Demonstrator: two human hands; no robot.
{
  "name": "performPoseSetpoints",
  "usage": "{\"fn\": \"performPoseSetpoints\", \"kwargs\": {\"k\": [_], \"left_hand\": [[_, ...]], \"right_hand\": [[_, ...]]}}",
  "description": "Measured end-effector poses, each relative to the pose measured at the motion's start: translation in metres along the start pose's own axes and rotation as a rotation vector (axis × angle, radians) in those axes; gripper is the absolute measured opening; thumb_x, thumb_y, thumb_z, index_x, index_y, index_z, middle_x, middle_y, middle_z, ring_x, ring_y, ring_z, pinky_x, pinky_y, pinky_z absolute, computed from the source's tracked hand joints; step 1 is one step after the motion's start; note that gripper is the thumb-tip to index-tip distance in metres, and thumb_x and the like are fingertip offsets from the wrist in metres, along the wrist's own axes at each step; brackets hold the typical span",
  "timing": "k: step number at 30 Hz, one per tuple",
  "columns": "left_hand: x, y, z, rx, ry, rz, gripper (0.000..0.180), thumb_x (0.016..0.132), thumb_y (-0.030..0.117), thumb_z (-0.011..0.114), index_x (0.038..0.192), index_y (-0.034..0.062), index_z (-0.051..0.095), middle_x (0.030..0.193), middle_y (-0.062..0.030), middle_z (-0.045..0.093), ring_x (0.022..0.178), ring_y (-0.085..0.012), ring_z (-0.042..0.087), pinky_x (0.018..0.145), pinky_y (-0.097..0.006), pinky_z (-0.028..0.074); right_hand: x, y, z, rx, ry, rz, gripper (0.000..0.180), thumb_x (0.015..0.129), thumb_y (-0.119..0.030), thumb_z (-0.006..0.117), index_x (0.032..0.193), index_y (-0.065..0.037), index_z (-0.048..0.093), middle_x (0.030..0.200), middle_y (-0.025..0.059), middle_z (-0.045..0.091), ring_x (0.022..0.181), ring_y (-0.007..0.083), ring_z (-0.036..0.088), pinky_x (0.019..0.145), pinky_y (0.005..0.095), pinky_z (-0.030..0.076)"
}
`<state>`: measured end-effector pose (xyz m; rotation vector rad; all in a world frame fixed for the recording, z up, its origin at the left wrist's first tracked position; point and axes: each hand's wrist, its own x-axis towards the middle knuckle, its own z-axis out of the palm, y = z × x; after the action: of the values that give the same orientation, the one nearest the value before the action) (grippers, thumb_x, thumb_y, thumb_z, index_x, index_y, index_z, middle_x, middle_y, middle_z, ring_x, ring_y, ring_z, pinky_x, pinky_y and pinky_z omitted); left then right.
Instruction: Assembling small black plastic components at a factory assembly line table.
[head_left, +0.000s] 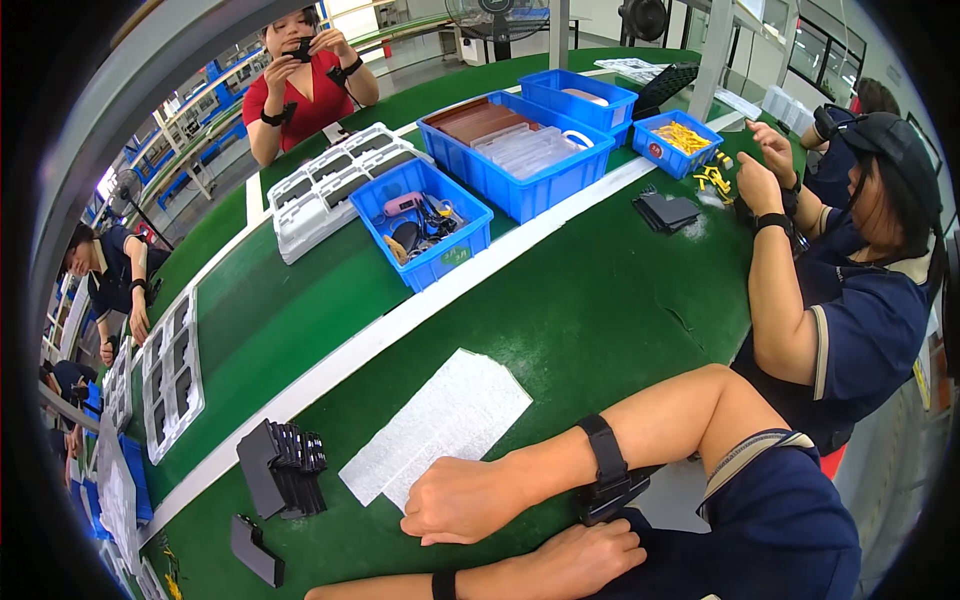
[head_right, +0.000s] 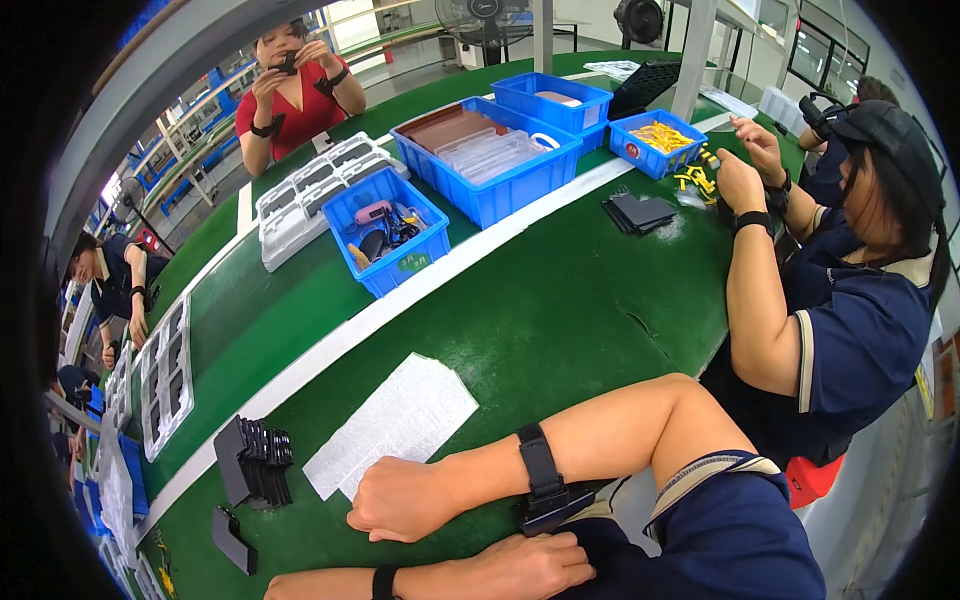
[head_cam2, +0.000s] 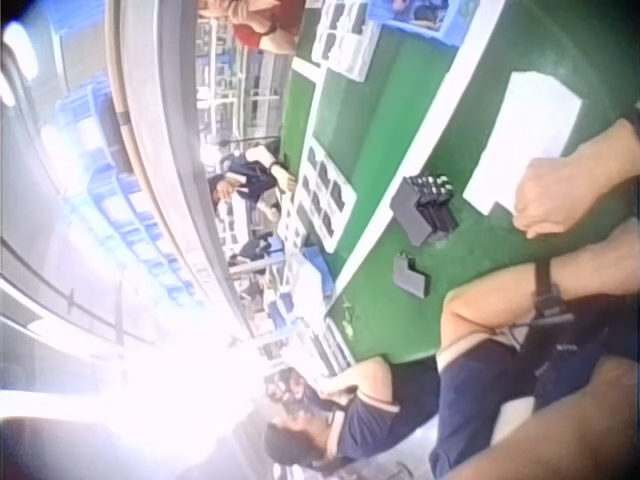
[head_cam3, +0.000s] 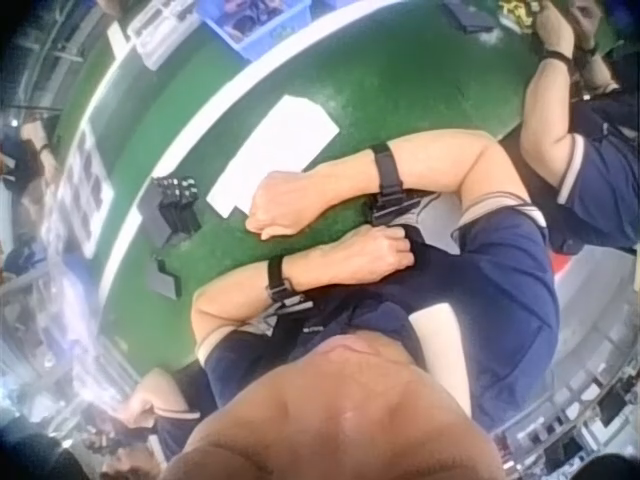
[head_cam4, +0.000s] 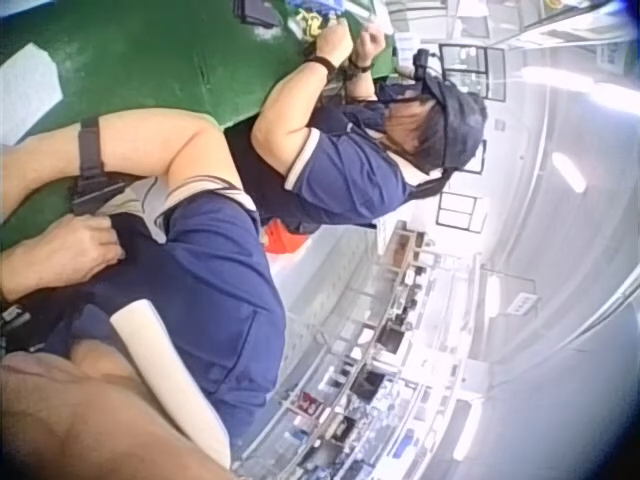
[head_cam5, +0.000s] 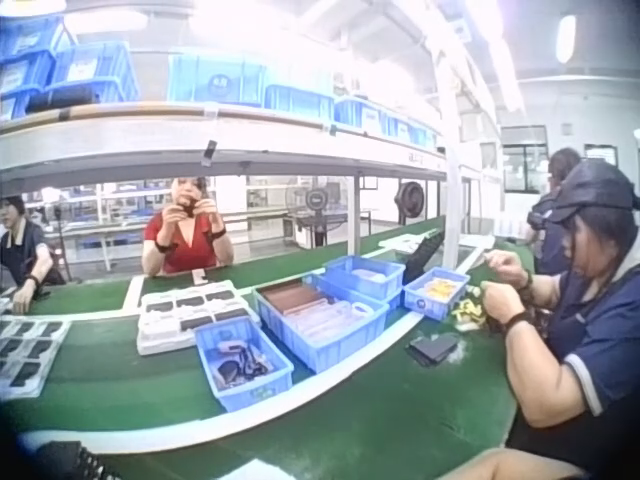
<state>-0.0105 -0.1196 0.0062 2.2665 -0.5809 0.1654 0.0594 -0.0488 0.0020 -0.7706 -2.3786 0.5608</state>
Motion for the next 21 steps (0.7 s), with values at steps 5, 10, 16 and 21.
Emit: {"fn": "performPoseSetpoints", "kwargs": {"k": [5,10,16,21], "left_hand": [[-0.0003,0.0017,-0.0005,-0.015,0.0,-0.019,0.007,0.073,0.012,0.056,0.072,0.0058,0.059,0.072,-0.0058,0.055,0.077,-0.0215,0.055,0.059,-0.031,0.05],[0.0,0.0006,-0.0001,-0.02,0.003,-0.006,0.007,0.074,0.012,0.056,0.072,0.006,0.059,0.072,-0.0055,0.055,0.078,-0.0215,0.055,0.058,-0.032,0.05],[-0.0004,-0.0004,0.0014,-0.008,0.024,-0.001,0.007,0.074,0.012,0.056,0.071,0.0059,0.059,0.073,-0.0051,0.056,0.078,-0.021,0.055,0.057,-0.032,0.049],[-0.0011,0.0018,0.0027,-0.001,0.013,-0.012,0.007,0.074,0.012,0.056,0.071,0.006,0.059,0.072,-0.0049,0.055,0.078,-0.0207,0.055,0.056,-0.031,0.049]], "right_hand": [[0.0,-0.0023,-0.0006,-0.008,-0.015,0.014,0.021,0.08,-0.018,0.065,0.069,-0.003,0.053,0.062,0.0076,0.054,0.065,0.0271,0.058,0.051,0.0394,0.046],[-0.0003,-0.0004,0.001,-0.004,-0.001,0.004,0.021,0.08,-0.018,0.064,0.07,-0.003,0.053,0.061,0.0073,0.054,0.065,0.0265,0.058,0.051,0.0392,0.046],[-0.0006,-0.0007,-0.0026,-0.014,-0.017,0.012,0.021,0.081,-0.018,0.063,0.07,-0.004,0.053,0.062,0.0071,0.054,0.065,0.0262,0.058,0.051,0.0392,0.046],[-0.0002,-0.0028,-0.0002,-0.005,-0.013,-0.001,0.021,0.081,-0.018,0.063,0.071,-0.004,0.053,0.062,0.0071,0.054,0.066,0.0263,0.058,0.051,0.0392,0.046]]}}
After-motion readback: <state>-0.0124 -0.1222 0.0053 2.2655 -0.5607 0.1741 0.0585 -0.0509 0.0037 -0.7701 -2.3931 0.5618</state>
